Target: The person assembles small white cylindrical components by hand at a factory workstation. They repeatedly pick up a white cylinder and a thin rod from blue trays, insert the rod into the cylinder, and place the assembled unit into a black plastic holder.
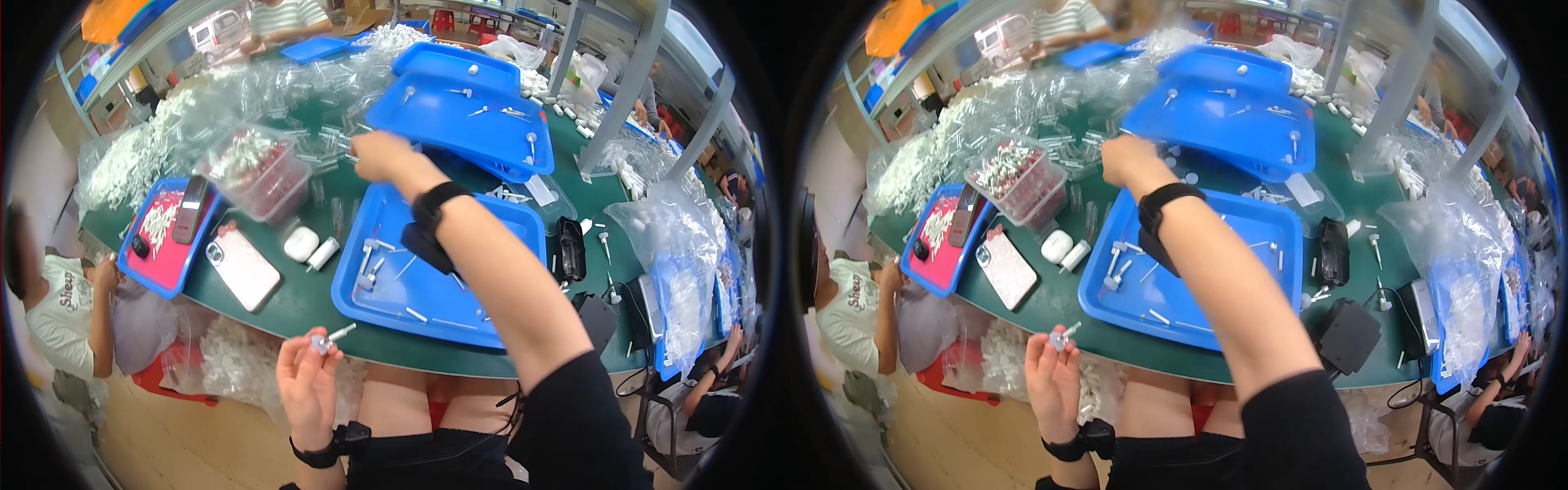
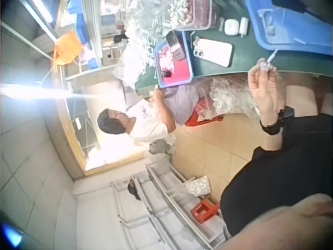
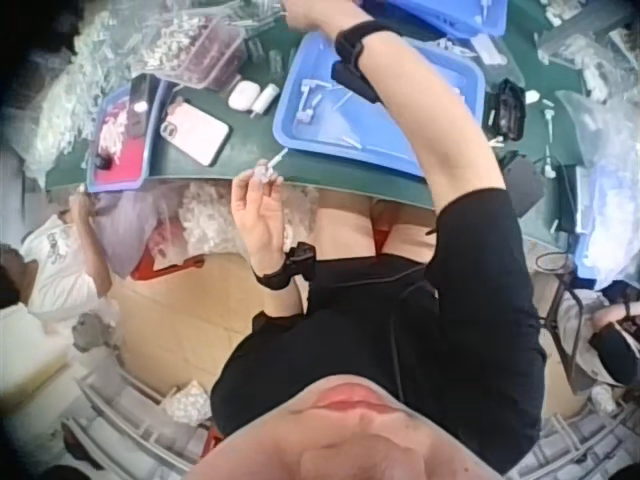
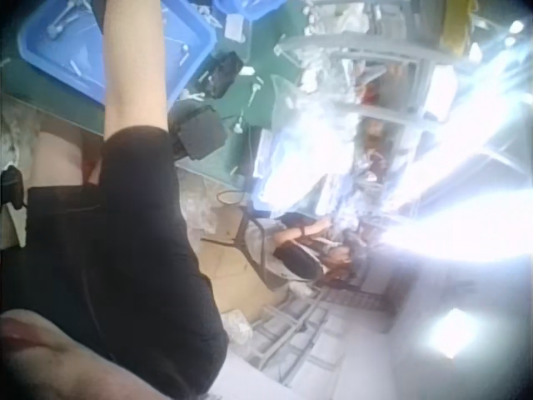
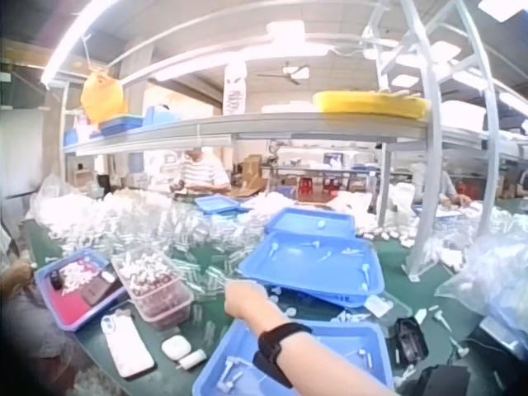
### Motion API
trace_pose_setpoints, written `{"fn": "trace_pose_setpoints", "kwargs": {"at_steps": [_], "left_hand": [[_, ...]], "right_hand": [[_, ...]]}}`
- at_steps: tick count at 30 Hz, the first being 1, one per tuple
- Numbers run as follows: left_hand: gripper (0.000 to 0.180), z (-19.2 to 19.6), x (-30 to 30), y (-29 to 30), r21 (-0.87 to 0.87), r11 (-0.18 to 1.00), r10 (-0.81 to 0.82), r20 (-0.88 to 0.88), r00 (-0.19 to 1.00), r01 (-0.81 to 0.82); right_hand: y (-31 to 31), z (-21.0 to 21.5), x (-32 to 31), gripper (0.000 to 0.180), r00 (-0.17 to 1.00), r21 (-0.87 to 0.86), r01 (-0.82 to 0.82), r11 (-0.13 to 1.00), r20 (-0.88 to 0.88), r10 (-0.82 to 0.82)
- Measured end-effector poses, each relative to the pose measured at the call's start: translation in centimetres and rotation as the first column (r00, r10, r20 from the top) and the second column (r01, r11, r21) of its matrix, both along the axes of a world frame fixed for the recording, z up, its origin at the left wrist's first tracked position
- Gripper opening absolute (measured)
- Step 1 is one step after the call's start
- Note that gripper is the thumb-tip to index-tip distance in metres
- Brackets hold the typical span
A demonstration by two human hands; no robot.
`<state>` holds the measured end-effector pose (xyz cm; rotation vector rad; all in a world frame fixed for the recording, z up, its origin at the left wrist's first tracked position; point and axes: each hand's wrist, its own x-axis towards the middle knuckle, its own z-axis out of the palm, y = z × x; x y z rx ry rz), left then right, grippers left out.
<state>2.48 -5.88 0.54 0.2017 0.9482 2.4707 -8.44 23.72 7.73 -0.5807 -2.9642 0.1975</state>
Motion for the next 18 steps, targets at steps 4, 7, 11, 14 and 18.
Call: {"fn": "trace_pose_setpoints", "kwargs": {"at_steps": [4,7,11,14,18], "left_hand": [[0.013,-0.2,0.4,-1.4,-0.097,0.995,0.001,-0.037,0.999,-0.005],[0.014,0.1,1.0,-1.2,-0.129,0.991,-0.040,-0.034,0.999,0.035],[0.015,0.1,3.0,0.1,-0.110,0.973,-0.205,-0.023,0.978,0.202],[0.014,0.9,4.2,1.3,-0.095,0.952,-0.297,-0.039,0.954,0.292],[0.024,0.6,4.6,2.2,-0.093,0.945,-0.319,-0.078,0.944,0.312]], "right_hand": [[0.6,-3.8,-3.5,0.025,0.998,0.144,-0.033,0.989,-0.039,0.039],[0.3,-4.2,-4.8,0.024,0.999,0.311,-0.049,0.949,-0.006,0.053],[-0.4,-5.3,-4.9,0.017,0.993,0.352,-0.028,0.936,-0.098,0.066],[-0.2,-4.5,-4.3,0.017,0.985,0.234,0.026,0.972,-0.170,0.015],[-0.6,3.5,0.3,0.020,0.978,0.282,-0.205,0.937,0.022,0.208]]}}
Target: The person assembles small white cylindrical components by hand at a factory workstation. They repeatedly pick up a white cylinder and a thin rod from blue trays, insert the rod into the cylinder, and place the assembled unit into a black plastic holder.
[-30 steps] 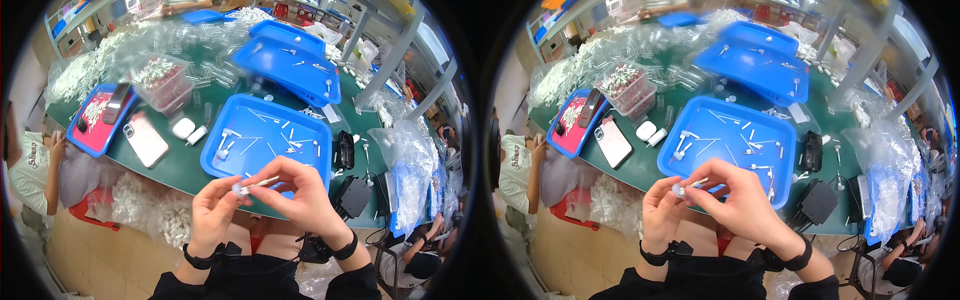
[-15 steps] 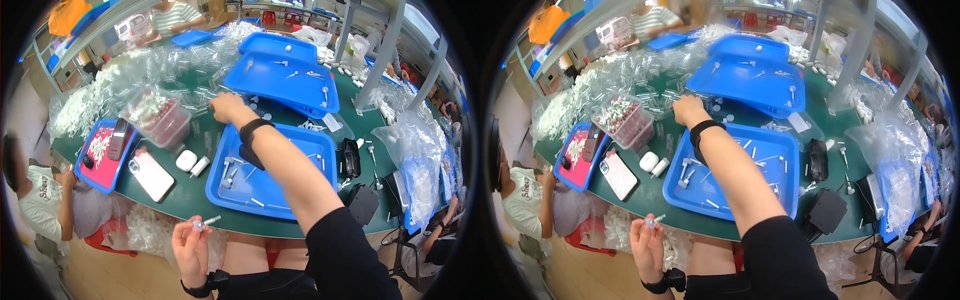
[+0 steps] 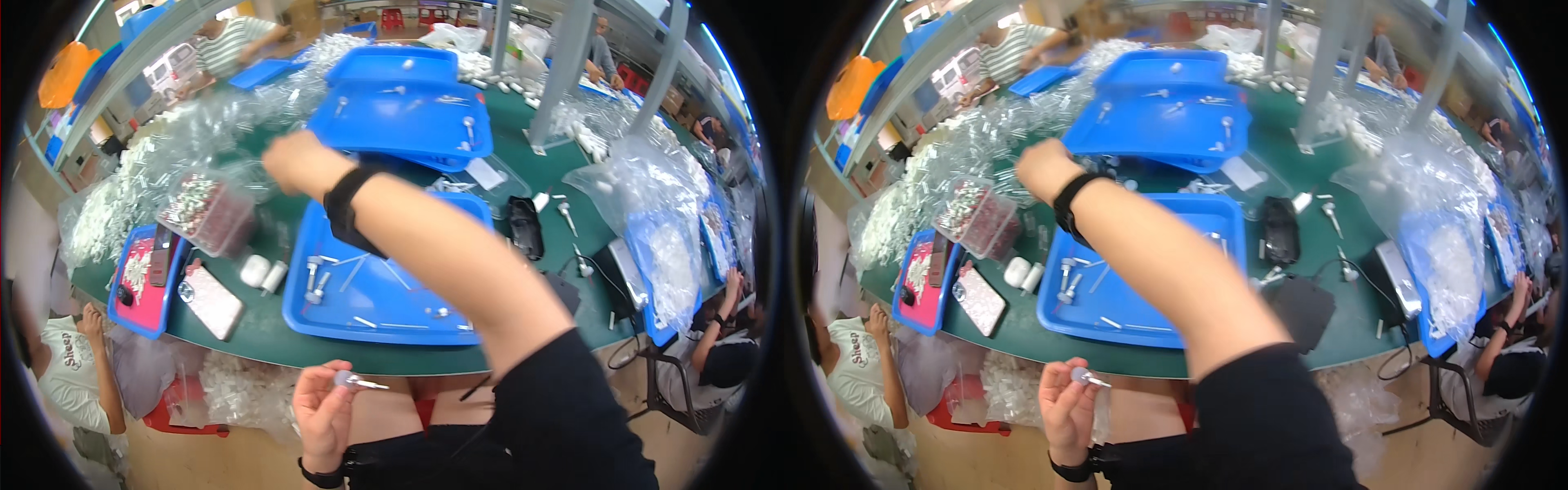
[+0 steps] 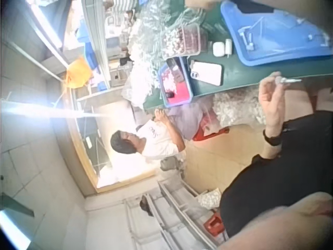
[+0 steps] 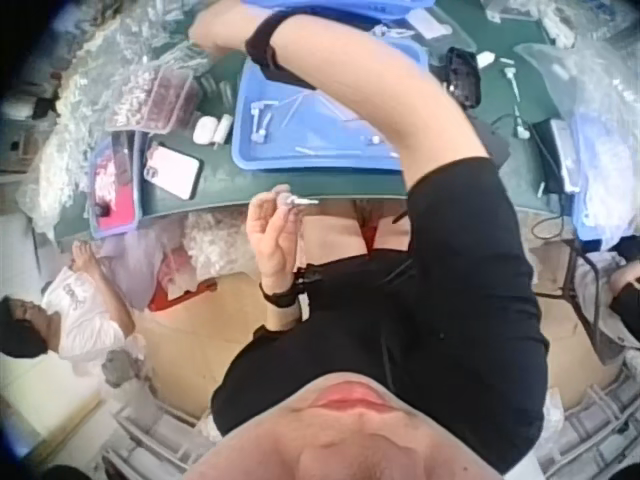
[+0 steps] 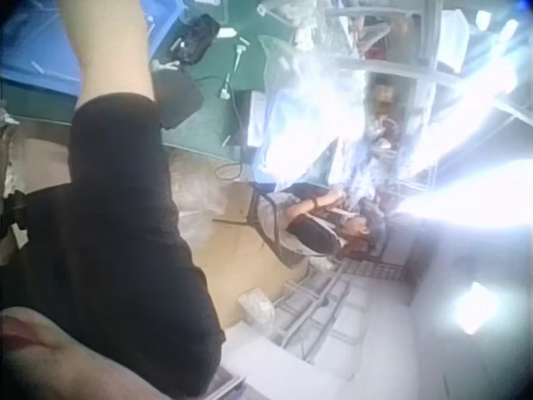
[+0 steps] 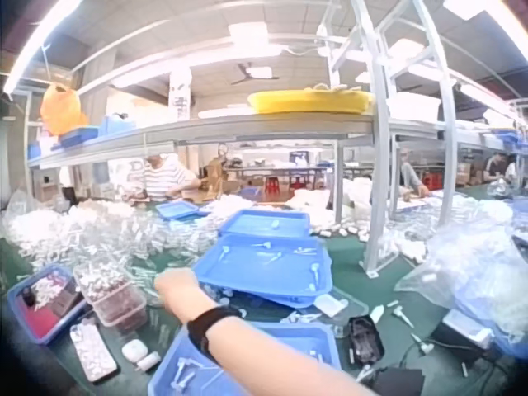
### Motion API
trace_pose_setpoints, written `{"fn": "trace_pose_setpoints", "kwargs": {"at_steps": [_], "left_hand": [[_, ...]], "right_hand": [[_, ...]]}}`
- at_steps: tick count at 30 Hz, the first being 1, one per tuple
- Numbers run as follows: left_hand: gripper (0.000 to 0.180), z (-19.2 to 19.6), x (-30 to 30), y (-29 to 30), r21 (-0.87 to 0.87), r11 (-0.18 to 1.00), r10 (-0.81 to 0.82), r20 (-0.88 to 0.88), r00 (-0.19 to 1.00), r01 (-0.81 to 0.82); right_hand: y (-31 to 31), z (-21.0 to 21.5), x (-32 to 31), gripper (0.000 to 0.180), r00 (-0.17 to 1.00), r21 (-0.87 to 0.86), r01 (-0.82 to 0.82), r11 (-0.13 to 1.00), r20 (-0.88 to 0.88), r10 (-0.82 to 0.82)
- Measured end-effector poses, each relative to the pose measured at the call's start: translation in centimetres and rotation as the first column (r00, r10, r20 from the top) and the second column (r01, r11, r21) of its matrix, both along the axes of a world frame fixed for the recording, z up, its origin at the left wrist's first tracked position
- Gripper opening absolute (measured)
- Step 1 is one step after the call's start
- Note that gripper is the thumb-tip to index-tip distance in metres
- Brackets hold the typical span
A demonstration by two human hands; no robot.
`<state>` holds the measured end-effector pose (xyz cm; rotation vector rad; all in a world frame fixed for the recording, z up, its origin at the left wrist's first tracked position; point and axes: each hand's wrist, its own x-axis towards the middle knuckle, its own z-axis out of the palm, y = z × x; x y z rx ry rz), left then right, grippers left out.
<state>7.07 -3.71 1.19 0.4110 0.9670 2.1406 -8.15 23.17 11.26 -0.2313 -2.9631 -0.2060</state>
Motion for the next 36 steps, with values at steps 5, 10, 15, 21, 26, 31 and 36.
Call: {"fn": "trace_pose_setpoints", "kwargs": {"at_steps": [5,10,15,21,26,31,36], "left_hand": [[0.037,0.3,-0.4,-0.2,0.001,1.000,-0.011,-0.028,1.000,0.011],[0.036,-0.1,-0.2,-0.4,-0.031,0.999,0.004,-0.096,0.995,-0.007],[0.028,-0.9,0.3,0.3,-0.106,0.994,-0.015,-0.088,0.996,0.005],[0.025,-0.1,0.4,1.1,-0.154,0.986,0.036,-0.140,0.989,-0.058],[0.025,-0.2,0.4,0.8,-0.177,0.979,0.076,-0.168,0.983,-0.106],[0.025,-0.2,0.2,0.9,-0.204,0.970,0.109,-0.139,0.984,-0.136],[0.025,-0.6,0.2,0.7,-0.228,0.962,0.108,-0.175,0.979,-0.147]], "right_hand": [[-2.3,11.4,15.8,0.024,0.956,-0.205,-0.011,0.979,0.285,0.071],[7.3,7.6,26.9,0.032,0.860,-0.297,0.334,0.895,0.483,-0.161],[20.4,1.2,37.3,0.028,0.838,-0.225,0.544,0.808,0.097,-0.537],[20.6,-4.2,32.5,0.045,0.942,-0.401,0.323,0.857,0.222,-0.251],[23.6,-4.6,33.2,0.049,0.922,-0.587,0.385,0.713,0.206,-0.328],[29.7,-3.2,41.1,0.049,0.653,-0.139,0.757,0.639,0.141,-0.744],[31.4,-2.0,46.0,0.044,0.538,-0.059,0.842,0.536,0.022,-0.843]]}}
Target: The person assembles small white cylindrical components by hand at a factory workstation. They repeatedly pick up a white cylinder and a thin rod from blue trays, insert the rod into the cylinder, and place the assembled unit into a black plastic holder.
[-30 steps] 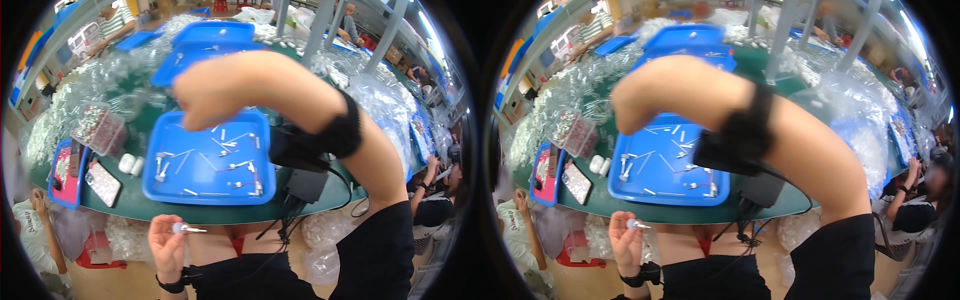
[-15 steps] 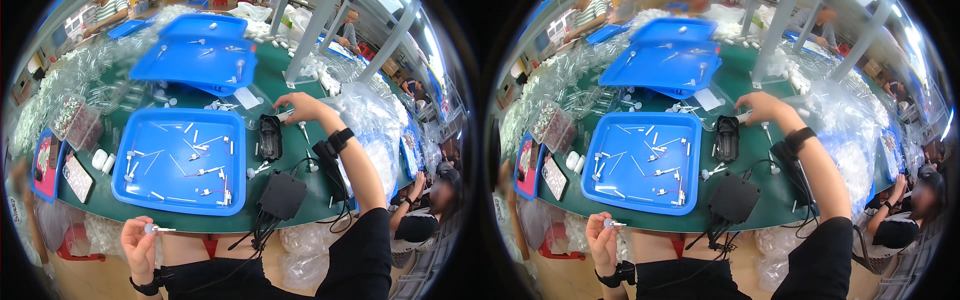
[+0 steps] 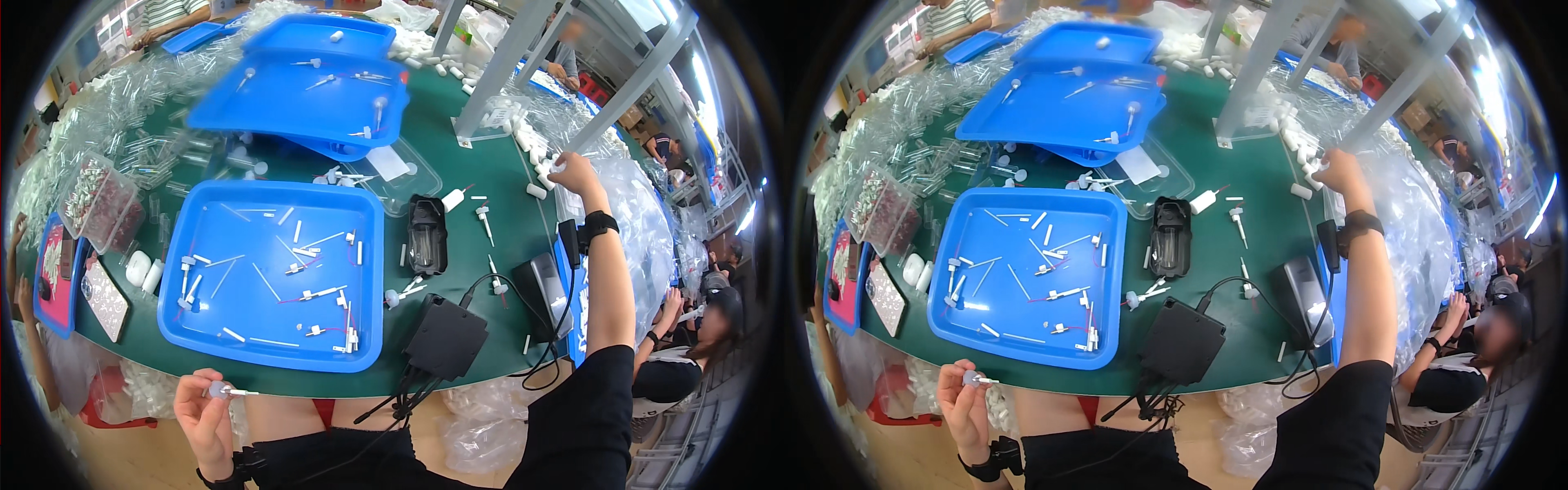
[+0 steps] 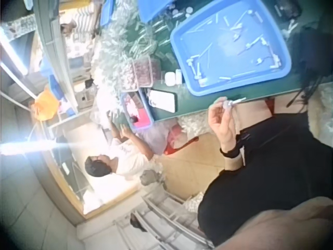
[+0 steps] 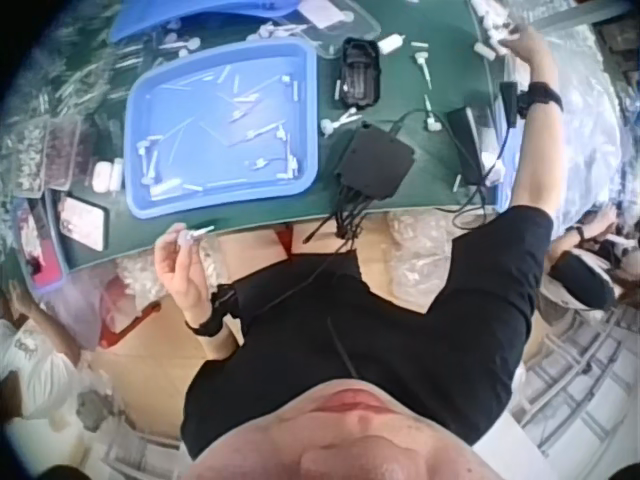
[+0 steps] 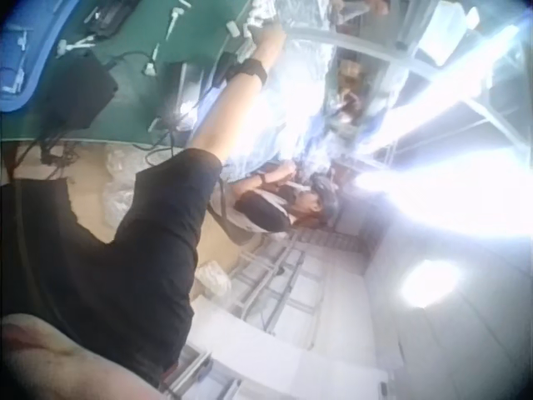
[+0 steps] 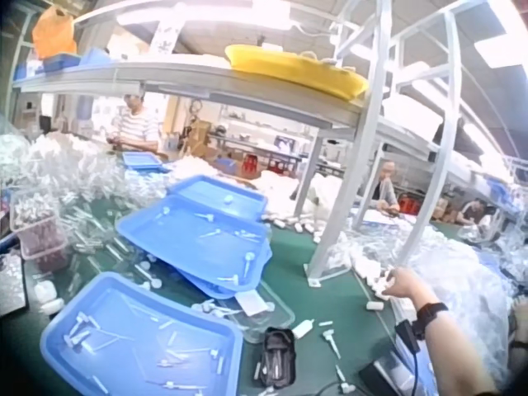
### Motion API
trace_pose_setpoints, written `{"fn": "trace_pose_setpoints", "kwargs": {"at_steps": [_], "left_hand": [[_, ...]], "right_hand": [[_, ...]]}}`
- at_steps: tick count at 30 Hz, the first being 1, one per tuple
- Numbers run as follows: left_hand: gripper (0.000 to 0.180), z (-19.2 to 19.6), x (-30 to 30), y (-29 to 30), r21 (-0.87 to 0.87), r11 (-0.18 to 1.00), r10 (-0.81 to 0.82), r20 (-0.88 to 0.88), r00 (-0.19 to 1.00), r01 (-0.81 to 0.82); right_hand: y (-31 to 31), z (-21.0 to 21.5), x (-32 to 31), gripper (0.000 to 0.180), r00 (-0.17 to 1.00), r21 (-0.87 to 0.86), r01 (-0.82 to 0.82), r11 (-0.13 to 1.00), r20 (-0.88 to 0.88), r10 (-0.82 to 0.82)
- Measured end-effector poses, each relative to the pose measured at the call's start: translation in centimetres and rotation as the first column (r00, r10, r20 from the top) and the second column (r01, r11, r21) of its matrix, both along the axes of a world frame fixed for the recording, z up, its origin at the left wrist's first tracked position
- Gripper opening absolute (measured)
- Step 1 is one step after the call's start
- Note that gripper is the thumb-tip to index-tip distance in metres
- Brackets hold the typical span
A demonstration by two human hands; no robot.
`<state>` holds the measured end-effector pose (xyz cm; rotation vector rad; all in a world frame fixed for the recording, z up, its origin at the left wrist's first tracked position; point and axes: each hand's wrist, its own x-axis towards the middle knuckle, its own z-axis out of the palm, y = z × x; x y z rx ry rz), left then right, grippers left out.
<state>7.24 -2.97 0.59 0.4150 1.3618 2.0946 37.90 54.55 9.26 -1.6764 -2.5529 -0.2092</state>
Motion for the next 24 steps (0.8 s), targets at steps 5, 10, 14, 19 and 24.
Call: {"fn": "trace_pose_setpoints", "kwargs": {"at_steps": [5,10,14,19,24], "left_hand": [[0.026,0.3,0.4,0.8,0.014,1.000,-0.014,0.016,1.000,0.014],[0.024,0.2,0.5,0.0,-0.006,0.999,-0.040,-0.050,0.998,0.040],[0.025,1.0,0.7,0.3,-0.003,1.000,-0.010,-0.004,1.000,0.010],[0.023,2.6,1.1,1.4,0.116,0.988,-0.098,-0.072,0.993,0.106],[0.020,3.5,1.4,2.4,0.317,0.918,-0.214,-0.113,0.970,0.239]], "right_hand": [[0.2,-3.2,0.3,0.045,0.998,-0.220,-0.057,0.974,-0.001,0.059],[-0.2,-3.2,-1.2,0.032,0.987,-0.174,-0.134,0.976,-0.107,0.116],[-4.7,1.7,-3.9,0.031,0.936,-0.004,-0.292,0.957,-0.208,0.284],[-21.3,8.9,-9.2,0.030,0.770,-0.059,-0.504,0.862,-0.483,0.417],[-35.9,7.4,-10.1,0.033,0.604,-0.081,-0.655,0.751,-0.654,0.456]]}}
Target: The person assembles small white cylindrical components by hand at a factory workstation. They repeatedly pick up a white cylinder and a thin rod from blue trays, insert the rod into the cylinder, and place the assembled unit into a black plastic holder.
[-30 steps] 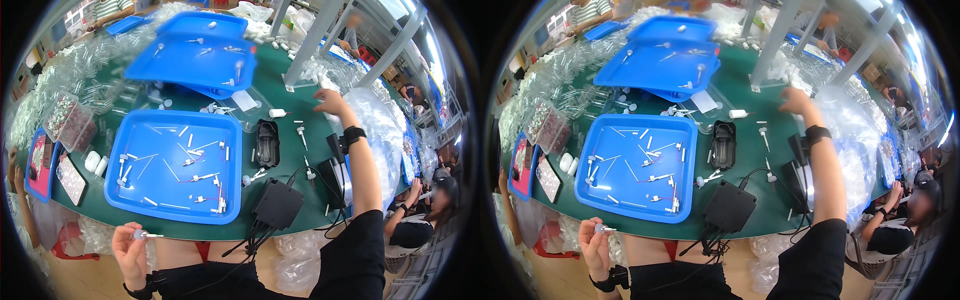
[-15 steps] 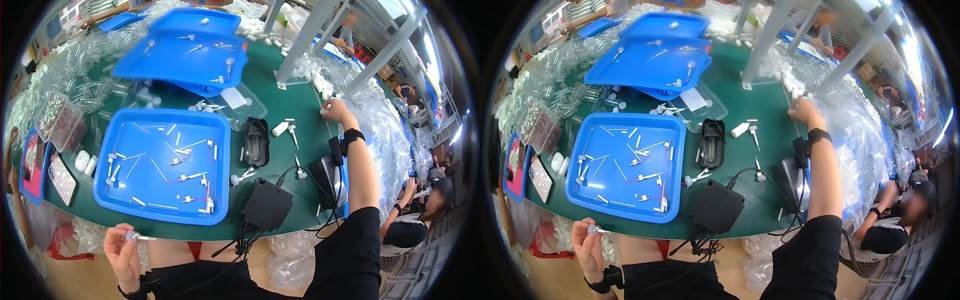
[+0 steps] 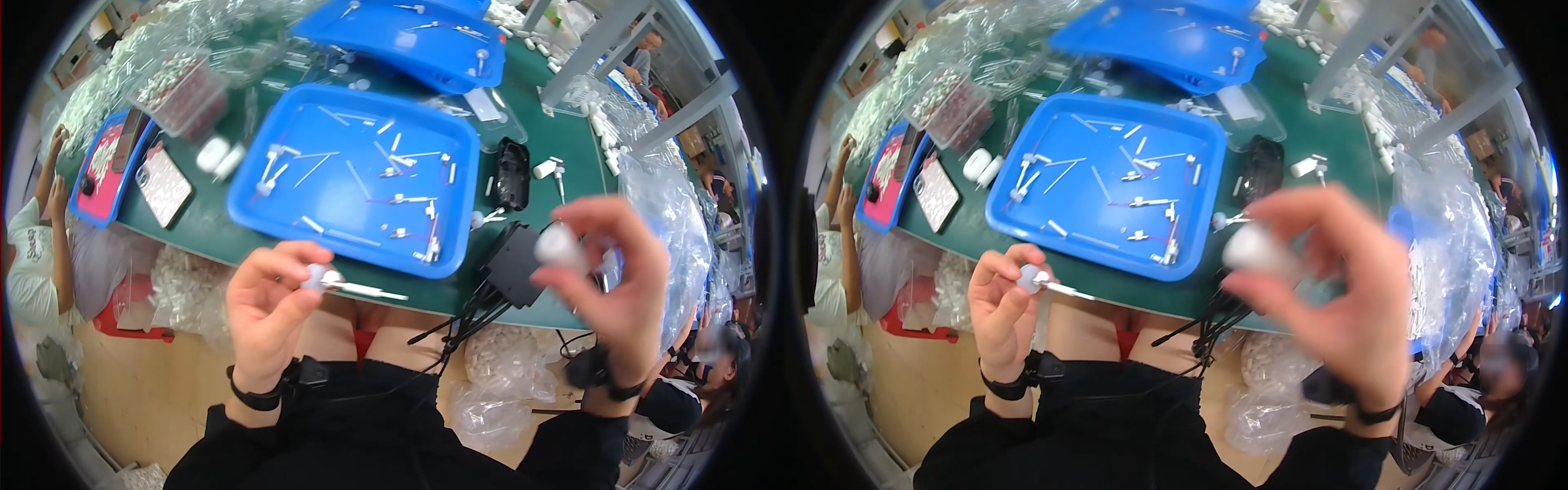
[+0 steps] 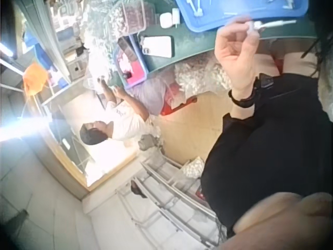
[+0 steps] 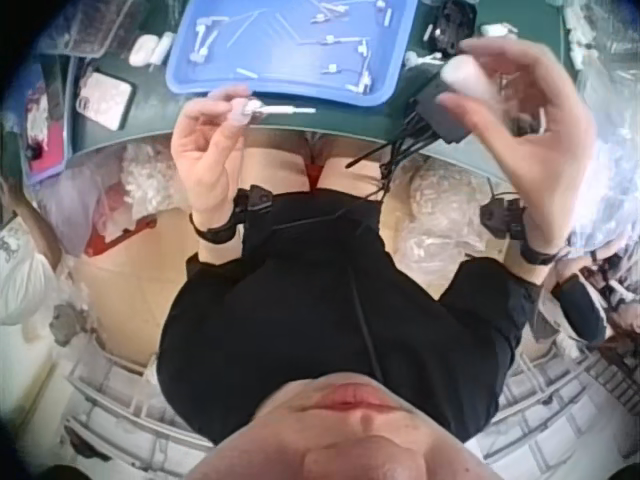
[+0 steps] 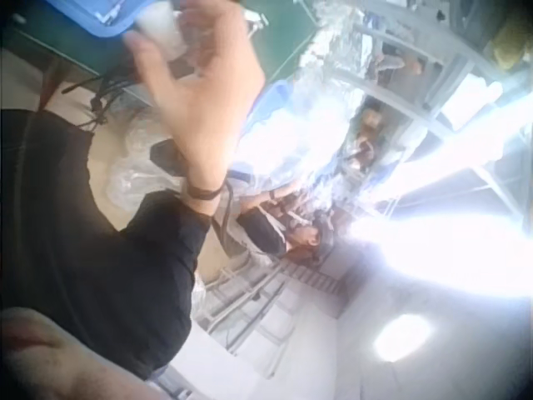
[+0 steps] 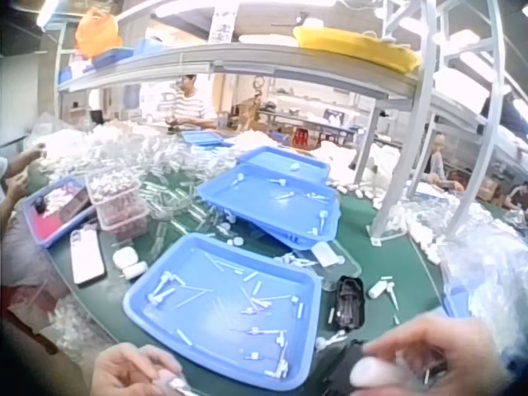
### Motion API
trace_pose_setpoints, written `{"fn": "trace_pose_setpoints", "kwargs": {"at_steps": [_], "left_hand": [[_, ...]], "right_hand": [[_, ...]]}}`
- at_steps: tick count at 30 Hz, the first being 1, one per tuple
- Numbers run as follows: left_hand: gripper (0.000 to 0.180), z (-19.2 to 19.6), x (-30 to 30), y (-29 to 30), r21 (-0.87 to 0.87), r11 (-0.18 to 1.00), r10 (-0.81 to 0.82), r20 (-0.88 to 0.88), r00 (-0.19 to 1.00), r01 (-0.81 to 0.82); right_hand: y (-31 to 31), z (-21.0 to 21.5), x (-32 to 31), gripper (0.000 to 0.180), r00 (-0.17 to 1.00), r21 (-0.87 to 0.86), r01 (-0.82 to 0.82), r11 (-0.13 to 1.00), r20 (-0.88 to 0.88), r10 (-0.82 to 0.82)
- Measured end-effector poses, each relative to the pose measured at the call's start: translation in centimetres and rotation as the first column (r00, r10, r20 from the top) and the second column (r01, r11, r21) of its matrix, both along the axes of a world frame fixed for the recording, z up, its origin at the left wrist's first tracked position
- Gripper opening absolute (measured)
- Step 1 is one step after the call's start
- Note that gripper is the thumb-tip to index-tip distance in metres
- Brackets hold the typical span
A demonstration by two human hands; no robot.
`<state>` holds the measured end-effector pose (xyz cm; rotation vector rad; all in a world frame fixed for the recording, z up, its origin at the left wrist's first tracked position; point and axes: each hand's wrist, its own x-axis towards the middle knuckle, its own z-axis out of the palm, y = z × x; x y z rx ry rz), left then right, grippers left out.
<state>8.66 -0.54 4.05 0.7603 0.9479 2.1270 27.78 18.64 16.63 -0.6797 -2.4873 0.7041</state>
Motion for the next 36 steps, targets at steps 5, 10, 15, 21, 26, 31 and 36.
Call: {"fn": "trace_pose_setpoints", "kwargs": {"at_steps": [5,10,15,21,26,31,36], "left_hand": [[0.024,0.9,0.7,0.1,0.068,0.997,-0.027,-0.145,0.989,0.037],[0.029,0.8,1.5,-0.9,0.063,0.996,0.078,-0.380,0.922,-0.058],[0.035,1.3,2.0,-2.3,0.020,0.991,0.122,-0.494,0.861,-0.129],[0.024,0.4,1.7,-3.7,-0.018,0.989,0.113,-0.569,0.815,-0.150],[0.017,0.0,1.6,-4.1,-0.047,0.993,0.077,-0.469,0.880,-0.112],[0.026,0.8,2.4,-4.6,-0.036,0.998,0.044,-0.208,0.977,-0.052],[0.042,0.5,2.5,-4.7,0.045,0.992,0.129,-0.401,0.907,-0.121]], "right_hand": [[-4.4,-5.4,-1.3,0.027,0.948,-0.172,-0.181,0.968,-0.292,0.126],[-6.5,-7.3,-1.7,0.026,0.942,-0.107,-0.116,0.987,-0.328,0.076],[-7.5,-8.0,-1.9,0.031,0.952,-0.096,-0.174,0.980,-0.269,0.142],[-8.7,-8.9,-2.0,0.035,0.955,-0.016,-0.216,0.976,-0.214,0.208],[-9.7,-9.4,-1.6,0.041,0.872,-0.476,-0.355,0.804,-0.479,0.101],[-9.2,-10.4,-1.5,0.031,0.739,-0.325,-0.436,0.839,-0.661,0.128],[-9.1,-10.2,-1.9,0.027,0.648,-0.216,-0.507,0.834,-0.734,0.203]]}}
